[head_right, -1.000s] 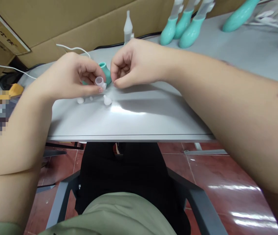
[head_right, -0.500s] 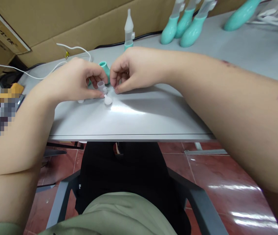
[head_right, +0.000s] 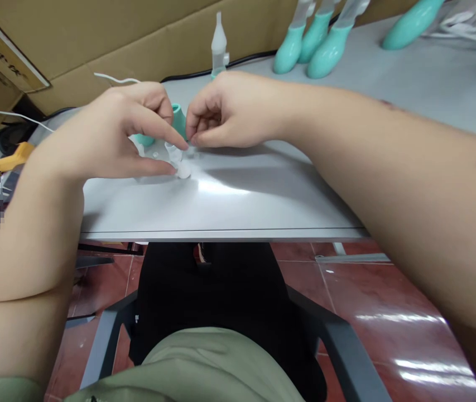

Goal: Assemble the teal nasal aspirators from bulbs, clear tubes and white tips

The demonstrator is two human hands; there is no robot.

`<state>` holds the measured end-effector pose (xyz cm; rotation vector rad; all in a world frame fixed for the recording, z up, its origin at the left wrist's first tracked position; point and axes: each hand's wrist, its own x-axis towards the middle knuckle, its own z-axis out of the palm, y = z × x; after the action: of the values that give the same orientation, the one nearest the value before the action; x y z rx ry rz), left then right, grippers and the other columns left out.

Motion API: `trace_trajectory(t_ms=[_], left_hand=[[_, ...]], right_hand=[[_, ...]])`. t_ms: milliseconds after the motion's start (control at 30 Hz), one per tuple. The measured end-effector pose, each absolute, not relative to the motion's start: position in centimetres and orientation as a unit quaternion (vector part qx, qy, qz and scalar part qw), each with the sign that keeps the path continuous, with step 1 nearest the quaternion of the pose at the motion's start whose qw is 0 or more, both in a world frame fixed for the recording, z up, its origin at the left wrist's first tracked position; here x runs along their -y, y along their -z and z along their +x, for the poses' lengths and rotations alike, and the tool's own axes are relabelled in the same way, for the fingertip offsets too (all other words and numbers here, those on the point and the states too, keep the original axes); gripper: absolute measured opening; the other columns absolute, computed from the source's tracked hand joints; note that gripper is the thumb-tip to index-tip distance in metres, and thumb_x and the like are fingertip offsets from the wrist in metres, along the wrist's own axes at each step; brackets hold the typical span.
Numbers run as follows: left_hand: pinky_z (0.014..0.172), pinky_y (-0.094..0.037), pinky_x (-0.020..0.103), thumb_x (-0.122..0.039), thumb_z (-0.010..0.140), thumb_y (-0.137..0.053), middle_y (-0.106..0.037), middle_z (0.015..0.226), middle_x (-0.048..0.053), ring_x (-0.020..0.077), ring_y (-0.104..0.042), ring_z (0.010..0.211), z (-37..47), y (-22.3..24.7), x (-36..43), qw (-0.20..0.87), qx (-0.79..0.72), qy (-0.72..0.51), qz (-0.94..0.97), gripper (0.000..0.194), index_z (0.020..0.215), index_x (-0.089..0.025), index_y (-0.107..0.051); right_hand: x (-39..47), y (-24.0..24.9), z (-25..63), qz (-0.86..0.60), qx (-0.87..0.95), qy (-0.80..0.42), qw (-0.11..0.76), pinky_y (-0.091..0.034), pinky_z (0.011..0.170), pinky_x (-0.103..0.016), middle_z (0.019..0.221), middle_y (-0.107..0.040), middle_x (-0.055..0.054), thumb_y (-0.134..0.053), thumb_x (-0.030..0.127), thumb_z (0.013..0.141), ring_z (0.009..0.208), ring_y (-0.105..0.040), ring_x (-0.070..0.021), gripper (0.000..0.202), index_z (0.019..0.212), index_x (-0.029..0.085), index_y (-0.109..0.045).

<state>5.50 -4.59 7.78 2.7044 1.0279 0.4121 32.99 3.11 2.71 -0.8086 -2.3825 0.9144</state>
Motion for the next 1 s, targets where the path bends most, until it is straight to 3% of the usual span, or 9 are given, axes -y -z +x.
trace_trajectory(t_ms=[100, 367, 500, 567, 633, 700, 767, 900, 1000], left_hand=[[0.108, -0.059, 0.050, -0.037, 0.091, -0.098, -0.080, 0.123, 0.009, 0.0356, -0.076, 0.121, 5.8, -6.9, 4.1, 0.101, -0.364, -0.098, 0.921, 0.023, 0.113, -0.037, -0.104], [0.111, -0.062, 0.050, -0.031, 0.097, -0.091, -0.081, 0.123, 0.008, 0.0340, -0.081, 0.122, 5.9, -6.4, 4.0, 0.116, -0.341, -0.110, 0.926, 0.014, 0.103, -0.036, -0.102], [0.104, -0.070, 0.051, -0.045, 0.102, -0.096, -0.083, 0.115, 0.009, 0.0379, -0.085, 0.126, 7.3, -7.2, 5.0, 0.132, -0.366, -0.198, 0.899, 0.013, 0.111, -0.036, -0.099], [0.099, -0.073, 0.051, -0.056, 0.104, -0.098, -0.083, 0.116, 0.010, 0.0397, -0.086, 0.130, 8.2, -7.4, 5.4, 0.127, -0.373, -0.252, 0.884, 0.024, 0.119, -0.037, -0.098], [0.096, -0.075, 0.051, -0.061, 0.107, -0.096, -0.084, 0.119, 0.010, 0.0410, -0.087, 0.132, 8.9, -7.3, 5.6, 0.109, -0.362, -0.297, 0.877, 0.029, 0.123, -0.036, -0.096], [0.095, -0.076, 0.052, -0.064, 0.110, -0.094, -0.084, 0.121, 0.011, 0.0421, -0.088, 0.134, 9.2, -7.1, 5.6, 0.082, -0.346, -0.335, 0.873, 0.031, 0.122, -0.035, -0.095], [0.093, -0.076, 0.051, -0.065, 0.112, -0.093, -0.083, 0.122, 0.011, 0.0429, -0.088, 0.135, 8.9, -6.9, 5.3, 0.051, -0.332, -0.367, 0.867, 0.032, 0.117, -0.033, -0.092], [0.091, -0.076, 0.049, -0.047, 0.116, -0.089, -0.085, 0.118, 0.010, 0.0378, -0.090, 0.126, 7.1, -6.5, 4.2, -0.007, -0.301, -0.396, 0.868, 0.031, 0.093, -0.028, -0.082], [0.095, -0.075, 0.049, -0.026, 0.113, -0.081, -0.088, 0.116, 0.010, 0.0319, -0.088, 0.117, 5.8, -6.1, 3.3, -0.040, -0.244, -0.404, 0.881, 0.029, 0.086, -0.027, -0.073]], right_hand=[[-3.3, -2.6, 33.0, -0.292, 0.876, -0.313, 0.221, -0.052, 0.061, 0.006, 0.080, -0.086, 0.008, -0.090, -0.024, 0.095, 0.062, -0.073, 0.0022, 0.047, 0.093, 0.023, -0.097], [-3.4, -2.4, 33.4, -0.298, 0.881, -0.297, 0.217, -0.053, 0.065, 0.004, 0.084, -0.088, 0.009, -0.092, -0.015, 0.103, 0.066, -0.074, 0.0025, 0.042, 0.100, 0.026, -0.100], [-2.5, -2.5, 33.1, -0.296, 0.837, -0.365, 0.279, -0.058, 0.065, -0.002, 0.085, -0.090, 0.005, -0.091, -0.010, 0.108, 0.072, -0.080, -0.0025, 0.038, 0.095, 0.024, -0.098], [-2.0, -2.5, 32.8, -0.260, 0.789, -0.436, 0.347, -0.062, 0.065, -0.007, 0.081, -0.088, 0.003, -0.094, 0.003, 0.115, 0.068, -0.079, -0.0051, 0.030, 0.092, 0.022, -0.096], [-1.5, -2.4, 32.5, -0.208, 0.726, -0.520, 0.398, -0.069, 0.068, -0.015, 0.082, -0.089, 0.001, -0.100, 0.027, 0.119, 0.067, -0.080, -0.0086, 0.027, 0.094, 0.020, -0.095], [-1.2, -2.3, 32.2, -0.169, 0.679, -0.581, 0.416, -0.076, 0.074, -0.022, 0.091, -0.092, -0.002, -0.111, 0.047, 0.111, 0.072, -0.085, -0.0129, 0.033, 0.102, 0.018, -0.097], [-1.1, -2.2, 31.8, -0.155, 0.656, -0.601, 0.430, -0.079, 0.077, -0.025, 0.094, -0.094, -0.002, -0.122, 0.047, 0.097, 0.075, -0.088, -0.0153, 0.039, 0.106, 0.018, -0.097], [-0.9, -2.2, 31.1, -0.177, 0.642, -0.586, 0.461, -0.079, 0.076, -0.022, 0.086, -0.090, 0.000, -0.123, 0.028, 0.092, 0.074, -0.088, -0.0149, 0.027, 0.095, 0.021, -0.096], [-0.3, -2.6, 30.7, -0.201, 0.635, -0.555, 0.498, -0.077, 0.073, -0.019, 0.088, -0.090, 0.000, -0.122, 0.028, 0.093, 0.075, -0.086, -0.0130, 0.031, 0.087, 0.023, -0.093]])
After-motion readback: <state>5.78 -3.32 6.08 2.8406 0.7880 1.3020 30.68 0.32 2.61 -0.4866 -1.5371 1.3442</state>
